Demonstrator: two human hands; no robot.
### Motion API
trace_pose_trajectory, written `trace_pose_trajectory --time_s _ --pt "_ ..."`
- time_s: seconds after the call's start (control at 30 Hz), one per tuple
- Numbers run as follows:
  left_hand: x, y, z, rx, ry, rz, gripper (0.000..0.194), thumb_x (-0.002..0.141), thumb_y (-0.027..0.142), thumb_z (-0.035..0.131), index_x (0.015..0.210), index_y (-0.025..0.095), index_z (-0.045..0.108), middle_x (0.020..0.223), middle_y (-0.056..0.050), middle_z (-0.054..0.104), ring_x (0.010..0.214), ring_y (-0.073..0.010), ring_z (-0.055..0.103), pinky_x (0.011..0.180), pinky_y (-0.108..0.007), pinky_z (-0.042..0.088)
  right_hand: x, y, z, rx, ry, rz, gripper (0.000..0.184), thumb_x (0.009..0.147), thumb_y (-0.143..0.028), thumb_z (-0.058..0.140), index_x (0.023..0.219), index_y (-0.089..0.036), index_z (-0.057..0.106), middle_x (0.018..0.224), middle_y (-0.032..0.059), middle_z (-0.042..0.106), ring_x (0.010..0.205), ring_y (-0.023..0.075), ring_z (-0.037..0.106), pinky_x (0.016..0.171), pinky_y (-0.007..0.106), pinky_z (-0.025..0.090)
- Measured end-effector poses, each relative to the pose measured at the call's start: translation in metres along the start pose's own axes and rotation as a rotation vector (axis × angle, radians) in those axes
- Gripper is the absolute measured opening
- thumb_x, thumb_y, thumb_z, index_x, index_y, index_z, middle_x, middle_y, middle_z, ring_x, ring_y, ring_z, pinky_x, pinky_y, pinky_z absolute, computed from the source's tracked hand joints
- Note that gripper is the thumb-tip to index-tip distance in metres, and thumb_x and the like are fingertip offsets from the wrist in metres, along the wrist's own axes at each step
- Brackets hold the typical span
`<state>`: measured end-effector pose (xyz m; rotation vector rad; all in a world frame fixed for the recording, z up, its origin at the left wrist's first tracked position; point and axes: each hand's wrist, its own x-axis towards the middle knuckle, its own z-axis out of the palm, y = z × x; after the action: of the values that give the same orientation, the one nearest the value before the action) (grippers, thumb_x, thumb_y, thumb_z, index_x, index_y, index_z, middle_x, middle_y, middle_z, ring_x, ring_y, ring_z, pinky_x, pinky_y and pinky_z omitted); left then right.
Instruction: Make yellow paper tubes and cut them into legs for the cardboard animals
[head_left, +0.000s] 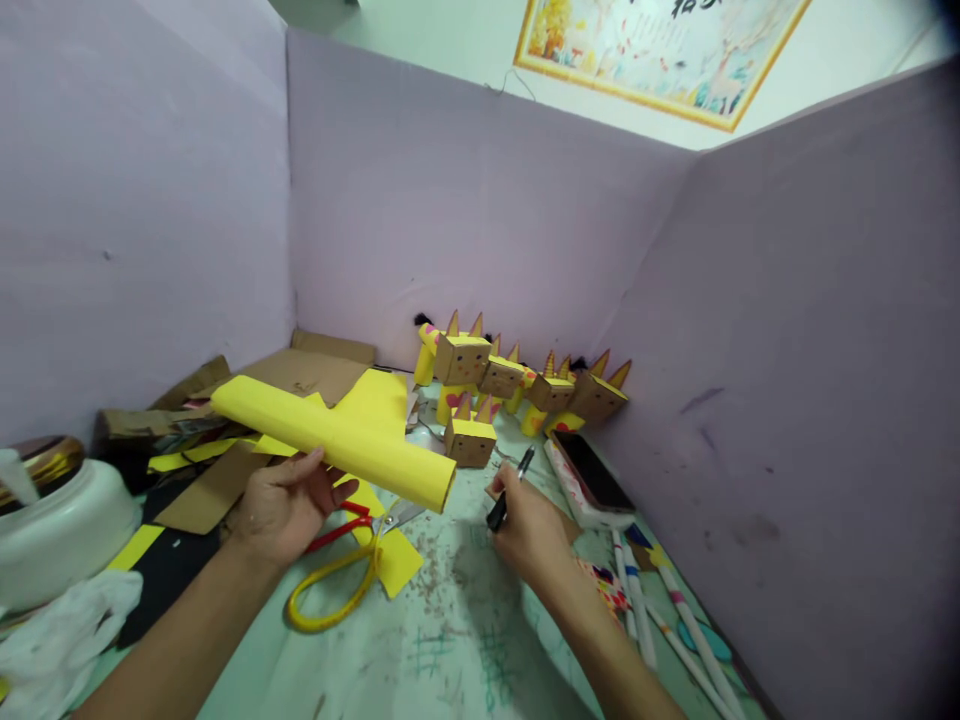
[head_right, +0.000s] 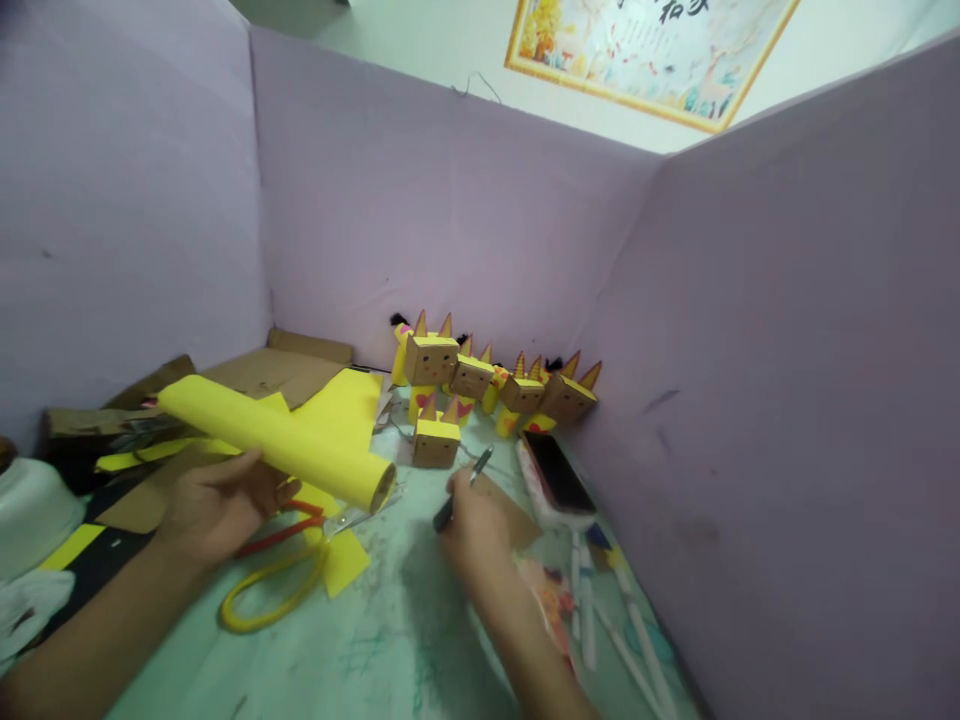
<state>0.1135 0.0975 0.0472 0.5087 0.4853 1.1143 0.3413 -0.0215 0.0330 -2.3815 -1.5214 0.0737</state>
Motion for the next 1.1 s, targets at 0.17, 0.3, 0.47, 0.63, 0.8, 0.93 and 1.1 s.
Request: trace_pose_trajectory --time_s 0.17,0.3,0.47,0.63,0.8,0.93,1.1 --pt "-0.002 -0.004 0.002 0.030 0.026 -0.001 0.044 0.078 0.003 0.047 0.111 0.031 0.059 0.092 0.001 0.072 0.070 -0.0195 0.067 0.050 -0.033 0.056 0.001 0.009 0.019 -0.024 -0.102 -0.025 0.042 0.067 0.000 0.051 0.104 -0.020 0.051 0.079 0.0057 0.067 0.076 0.0216 0.062 0.055 0.025 0.026" --pt "-0.004 -0.005 0.005 0.063 0.004 -0.003 0.045 0.077 0.004 0.047 0.109 0.032 0.060 0.098 0.000 0.071 0.075 -0.0200 0.067 0.055 -0.034 0.058 0.018 0.006 0.023 0.008 -0.124 -0.042 0.040 0.070 -0.003 0.057 0.106 -0.019 0.054 0.084 0.0062 0.067 0.081 0.0219 0.062 0.061 0.026 0.035" --pt "-0.005 -0.007 0.004 0.082 -0.026 0.000 0.046 0.073 0.001 0.048 0.108 0.027 0.060 0.095 -0.001 0.071 0.077 -0.0211 0.067 0.057 -0.036 0.059 0.029 0.005 0.023 0.129 -0.130 -0.045 0.021 0.084 -0.026 0.059 0.103 -0.015 0.059 0.093 0.0038 0.063 0.084 0.0184 0.061 0.076 0.037 0.048" --pt "-0.010 -0.015 0.003 0.109 -0.055 -0.049 0.030 0.070 0.007 0.058 0.094 0.022 0.066 0.087 -0.004 0.071 0.076 -0.0231 0.067 0.058 -0.039 0.060 0.014 0.005 0.014 0.405 -0.022 -0.011 0.025 0.081 -0.015 0.051 0.105 -0.015 0.058 0.095 0.0114 0.066 0.097 0.0260 0.060 0.082 0.038 0.043" --pt "-0.022 -0.039 0.002 0.260 -0.159 -0.147 0.027 0.059 0.008 0.072 0.085 0.014 0.068 0.082 -0.005 0.070 0.071 -0.0206 0.065 0.060 -0.033 0.058 -0.018 0.009 -0.001 0.900 -0.172 -0.009 0.052 0.093 -0.048 0.015 0.116 -0.016 0.048 0.113 0.0143 0.062 0.101 0.0219 0.061 0.077 0.034 0.049" --pt "-0.033 -0.062 0.004 0.390 -0.259 -0.255 0.040 0.058 0.019 0.078 0.094 0.011 0.065 0.093 -0.010 0.070 0.083 -0.0264 0.065 0.067 -0.035 0.055 -0.037 0.013 -0.009 1.361 -0.602 -0.008 0.066 0.073 -0.068 0.054 0.116 -0.018 0.052 0.110 0.0106 0.061 0.096 0.0221 0.059 0.076 0.031 0.045" --pt "-0.044 -0.075 0.009 0.467 -0.339 -0.336 0.048 0.058 0.027 0.078 0.101 0.011 0.061 0.096 -0.012 0.069 0.087 -0.0290 0.064 0.074 -0.038 0.053 -0.045 0.007 -0.006 1.358 -0.825 -0.107 0.076 0.059 -0.042 0.080 0.122 -0.020 0.044 0.099 0.0051 0.062 0.087 0.0194 0.058 0.073 0.029 0.042"
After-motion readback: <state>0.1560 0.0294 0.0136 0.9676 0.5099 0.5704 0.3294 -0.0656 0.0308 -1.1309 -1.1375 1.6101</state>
